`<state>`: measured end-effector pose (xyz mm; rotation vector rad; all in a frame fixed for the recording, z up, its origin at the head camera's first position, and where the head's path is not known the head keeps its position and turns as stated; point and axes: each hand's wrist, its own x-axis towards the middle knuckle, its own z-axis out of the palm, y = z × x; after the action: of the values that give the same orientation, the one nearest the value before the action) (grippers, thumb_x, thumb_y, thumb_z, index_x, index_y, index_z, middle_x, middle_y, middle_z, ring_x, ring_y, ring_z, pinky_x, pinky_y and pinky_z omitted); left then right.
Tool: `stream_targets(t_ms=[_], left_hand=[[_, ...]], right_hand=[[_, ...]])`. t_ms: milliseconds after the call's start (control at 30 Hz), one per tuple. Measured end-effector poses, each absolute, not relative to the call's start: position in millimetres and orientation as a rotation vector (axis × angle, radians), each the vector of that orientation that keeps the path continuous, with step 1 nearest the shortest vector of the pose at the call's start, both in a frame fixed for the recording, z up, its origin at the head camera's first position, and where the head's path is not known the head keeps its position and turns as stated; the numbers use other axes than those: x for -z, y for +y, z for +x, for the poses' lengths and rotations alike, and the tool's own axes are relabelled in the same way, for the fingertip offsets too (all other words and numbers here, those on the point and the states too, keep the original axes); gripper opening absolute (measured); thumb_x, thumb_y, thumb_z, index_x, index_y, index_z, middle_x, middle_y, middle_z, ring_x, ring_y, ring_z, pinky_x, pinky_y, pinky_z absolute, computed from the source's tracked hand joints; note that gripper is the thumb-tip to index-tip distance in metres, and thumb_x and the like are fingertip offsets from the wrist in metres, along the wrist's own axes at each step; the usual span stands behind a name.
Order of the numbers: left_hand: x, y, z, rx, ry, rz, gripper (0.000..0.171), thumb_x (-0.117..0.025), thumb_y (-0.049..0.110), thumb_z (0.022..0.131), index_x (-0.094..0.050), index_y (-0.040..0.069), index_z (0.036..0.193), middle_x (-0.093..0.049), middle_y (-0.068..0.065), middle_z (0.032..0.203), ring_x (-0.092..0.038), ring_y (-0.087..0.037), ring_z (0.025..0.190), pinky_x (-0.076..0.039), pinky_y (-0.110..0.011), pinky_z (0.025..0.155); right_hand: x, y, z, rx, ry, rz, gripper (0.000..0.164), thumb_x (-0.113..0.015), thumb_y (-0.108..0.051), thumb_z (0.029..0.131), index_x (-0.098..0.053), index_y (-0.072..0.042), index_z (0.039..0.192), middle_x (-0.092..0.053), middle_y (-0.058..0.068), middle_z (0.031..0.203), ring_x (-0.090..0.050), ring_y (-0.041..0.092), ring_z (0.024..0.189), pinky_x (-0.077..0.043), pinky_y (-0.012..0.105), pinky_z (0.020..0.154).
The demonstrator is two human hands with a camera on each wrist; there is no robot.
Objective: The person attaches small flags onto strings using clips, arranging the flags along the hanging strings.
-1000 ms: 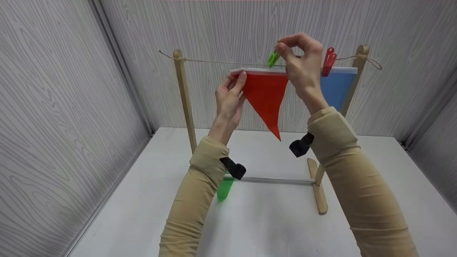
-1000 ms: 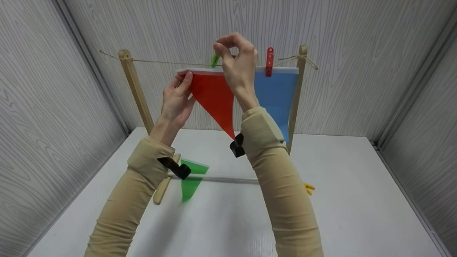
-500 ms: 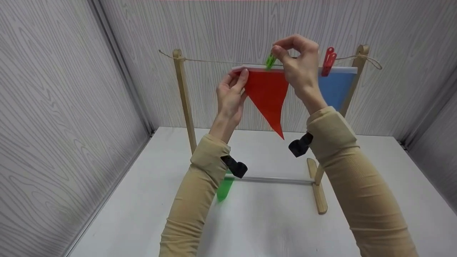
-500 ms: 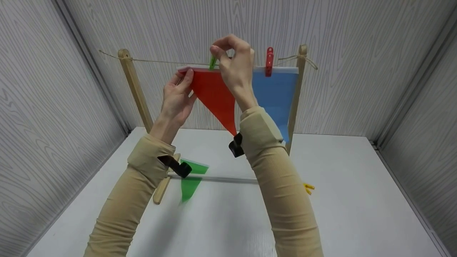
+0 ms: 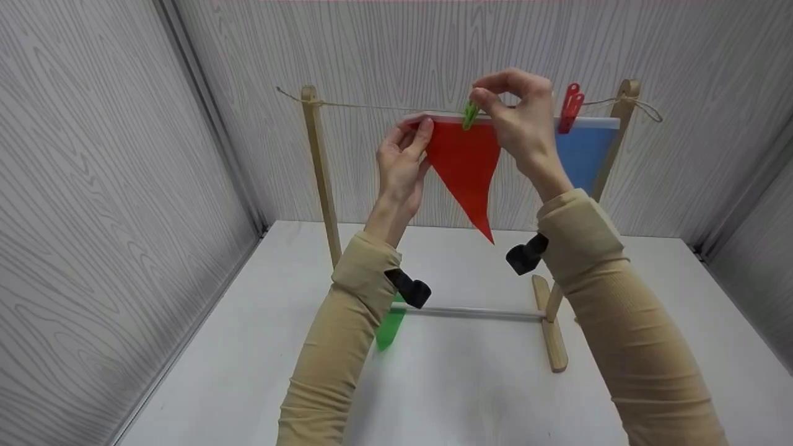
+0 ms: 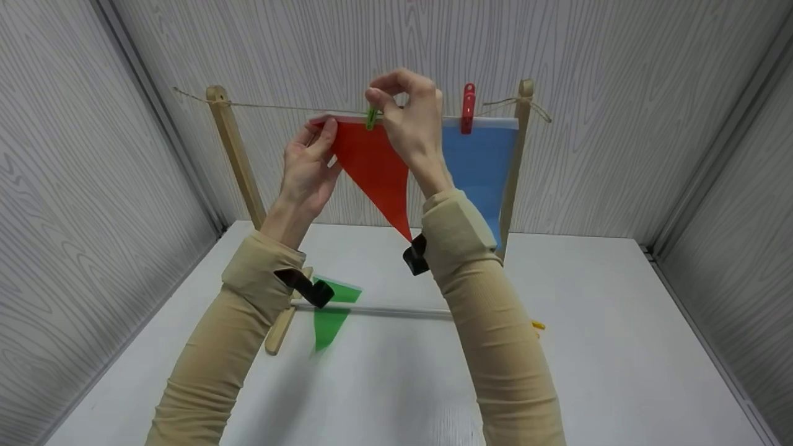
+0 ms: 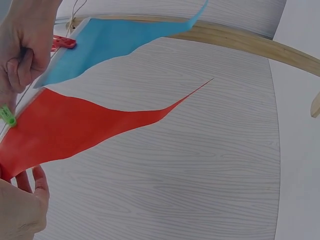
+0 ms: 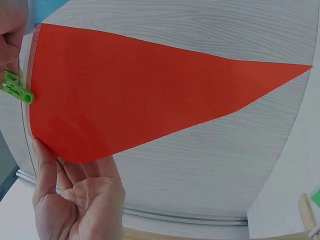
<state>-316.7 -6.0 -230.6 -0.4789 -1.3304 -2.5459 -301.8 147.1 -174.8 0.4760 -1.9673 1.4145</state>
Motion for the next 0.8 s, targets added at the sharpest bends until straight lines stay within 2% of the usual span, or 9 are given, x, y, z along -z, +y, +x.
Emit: stream_targets(t_ms=[200, 300, 333, 433, 500, 567, 667, 733, 800], left_hand=[[230.0, -4.6, -317.2, 2.538, -1.340, -0.471, 0.015, -0.060, 0.005, 0.099, -0.062, 0.002, 0.114, -0.067, -0.001, 0.099, -0.064, -0.014, 0.095, -0.058, -0.029, 0.090], [230.1, -4.7, -317.7, 2.539, -1.339, -0.464, 0.014, -0.061, 0.005, 0.099, -0.063, 0.003, 0.113, -0.067, -0.001, 0.098, -0.064, -0.015, 0.094, -0.058, -0.033, 0.093], [230.2, -4.9, -317.8, 2.540, -1.338, -0.461, 0.014, -0.061, 0.005, 0.099, -0.063, 0.003, 0.113, -0.067, -0.001, 0.099, -0.064, -0.015, 0.095, -0.058, -0.034, 0.094], [230.9, -5.5, -318.2, 2.539, -1.342, -0.447, 0.017, -0.061, 0.006, 0.099, -0.063, 0.003, 0.115, -0.067, -0.001, 0.102, -0.064, -0.014, 0.098, -0.056, -0.037, 0.098], [231.5, -6.0, -318.5, 2.544, -1.336, -0.440, 0.021, -0.061, 0.005, 0.099, -0.062, 0.001, 0.119, -0.067, -0.002, 0.105, -0.064, -0.014, 0.100, -0.055, -0.038, 0.101], [231.9, -6.4, -318.5, 2.552, -1.329, -0.431, 0.025, -0.061, 0.004, 0.098, -0.061, 0.000, 0.122, -0.066, -0.003, 0.107, -0.064, -0.014, 0.101, -0.054, -0.039, 0.104], [232.6, -6.9, -318.6, 2.571, -1.317, -0.417, 0.030, -0.062, 0.003, 0.098, -0.059, -0.002, 0.127, -0.066, -0.004, 0.110, -0.064, -0.014, 0.102, -0.052, -0.041, 0.107], [233.1, -7.1, -318.6, 2.575, -1.318, -0.408, 0.032, -0.062, 0.004, 0.098, -0.059, -0.002, 0.129, -0.066, -0.004, 0.111, -0.064, -0.013, 0.102, -0.052, -0.042, 0.107], [233.9, -7.5, -318.9, 2.576, -1.321, -0.412, 0.033, -0.062, 0.004, 0.098, -0.058, -0.002, 0.130, -0.066, -0.005, 0.111, -0.064, -0.013, 0.102, -0.052, -0.043, 0.108]], right_hand=[[175.5, 150.5, -296.6, -1.386, -2.057, 0.486, 0.031, -0.070, -0.027, 0.095, -0.073, -0.005, 0.117, -0.071, 0.011, 0.117, -0.062, 0.013, 0.104, -0.057, 0.030, 0.096], [175.2, 152.5, -296.6, -1.422, -2.100, 0.464, 0.037, -0.070, -0.031, 0.094, -0.071, -0.008, 0.123, -0.069, 0.011, 0.123, -0.065, 0.016, 0.104, -0.060, 0.029, 0.089], [175.2, 152.8, -296.8, -1.438, -2.113, 0.453, 0.038, -0.070, -0.032, 0.094, -0.070, -0.009, 0.124, -0.068, 0.011, 0.124, -0.066, 0.016, 0.100, -0.060, 0.027, 0.085], [176.6, 153.4, -297.7, -1.485, -2.125, 0.437, 0.041, -0.071, -0.036, 0.093, -0.069, -0.013, 0.128, -0.068, 0.009, 0.127, -0.062, 0.013, 0.077, -0.058, 0.020, 0.069], [178.0, 153.4, -298.1, -1.496, -2.118, 0.449, 0.043, -0.071, -0.036, 0.093, -0.068, -0.013, 0.129, -0.068, 0.009, 0.127, -0.059, 0.012, 0.073, -0.055, 0.018, 0.065], [179.7, 153.3, -298.7, -1.501, -2.104, 0.468, 0.044, -0.072, -0.035, 0.092, -0.068, -0.013, 0.130, -0.068, 0.009, 0.127, -0.059, 0.013, 0.076, -0.054, 0.018, 0.064], [181.8, 153.4, -299.4, -1.496, -2.091, 0.478, 0.046, -0.074, -0.035, 0.091, -0.068, -0.013, 0.130, -0.069, 0.009, 0.127, -0.063, 0.015, 0.089, -0.057, 0.019, 0.069], [183.1, 154.0, -299.9, -1.496, -2.091, 0.477, 0.046, -0.075, -0.036, 0.090, -0.068, -0.014, 0.130, -0.070, 0.008, 0.126, -0.061, 0.014, 0.081, -0.056, 0.019, 0.067], [183.8, 155.0, -300.1, -1.519, -2.089, 0.484, 0.046, -0.075, -0.035, 0.089, -0.068, -0.014, 0.130, -0.071, 0.009, 0.125, -0.055, 0.012, 0.065, -0.053, 0.017, 0.061]])
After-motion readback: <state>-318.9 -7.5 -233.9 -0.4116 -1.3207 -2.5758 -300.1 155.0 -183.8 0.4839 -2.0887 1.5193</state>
